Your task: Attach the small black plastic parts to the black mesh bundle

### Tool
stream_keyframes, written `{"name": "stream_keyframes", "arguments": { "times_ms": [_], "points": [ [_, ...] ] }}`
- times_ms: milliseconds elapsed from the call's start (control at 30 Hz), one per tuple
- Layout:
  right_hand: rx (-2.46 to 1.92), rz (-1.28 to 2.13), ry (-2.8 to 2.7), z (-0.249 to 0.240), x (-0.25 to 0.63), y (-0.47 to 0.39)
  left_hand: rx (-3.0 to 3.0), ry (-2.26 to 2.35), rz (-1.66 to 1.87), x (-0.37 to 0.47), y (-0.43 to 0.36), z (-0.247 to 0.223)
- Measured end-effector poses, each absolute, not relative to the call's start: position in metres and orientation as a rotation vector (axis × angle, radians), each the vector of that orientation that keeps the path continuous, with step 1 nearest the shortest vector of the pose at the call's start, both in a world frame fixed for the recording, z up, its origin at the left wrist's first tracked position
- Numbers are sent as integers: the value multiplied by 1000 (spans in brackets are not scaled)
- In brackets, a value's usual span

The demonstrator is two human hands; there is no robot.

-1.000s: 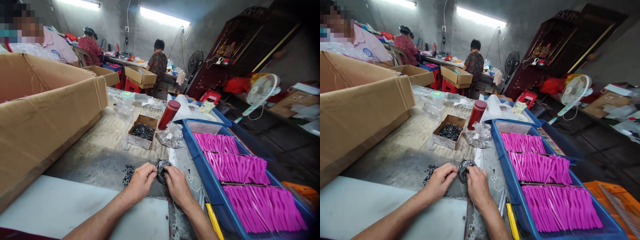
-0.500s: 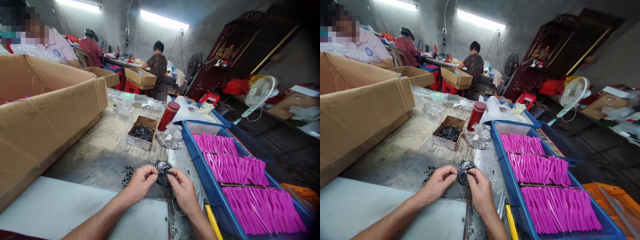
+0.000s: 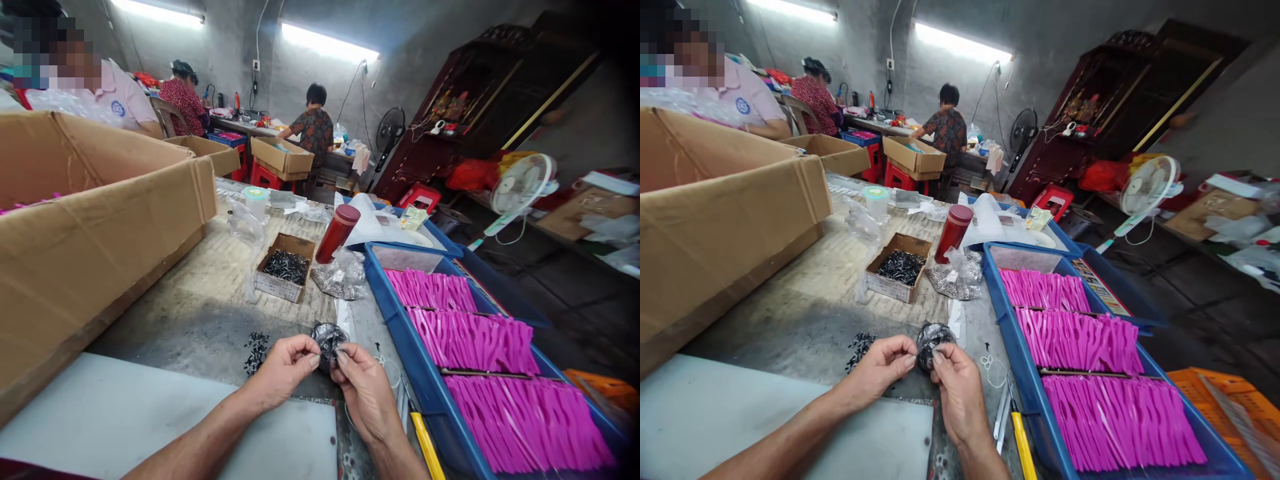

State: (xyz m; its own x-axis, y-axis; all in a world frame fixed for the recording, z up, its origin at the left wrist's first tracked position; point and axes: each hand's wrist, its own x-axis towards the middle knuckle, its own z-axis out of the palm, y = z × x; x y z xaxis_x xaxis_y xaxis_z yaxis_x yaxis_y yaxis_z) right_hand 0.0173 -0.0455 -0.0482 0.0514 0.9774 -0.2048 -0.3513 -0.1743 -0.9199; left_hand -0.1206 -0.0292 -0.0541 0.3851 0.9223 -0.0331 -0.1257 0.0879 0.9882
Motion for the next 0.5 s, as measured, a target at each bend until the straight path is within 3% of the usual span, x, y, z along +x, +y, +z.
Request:
{"name": "stream_keyframes", "arguments": {
  "times_ms": [500],
  "points": [
    [-1183, 1251, -825, -63, 3, -51, 1101, 774, 909, -122, -29, -55]
  ]
}}
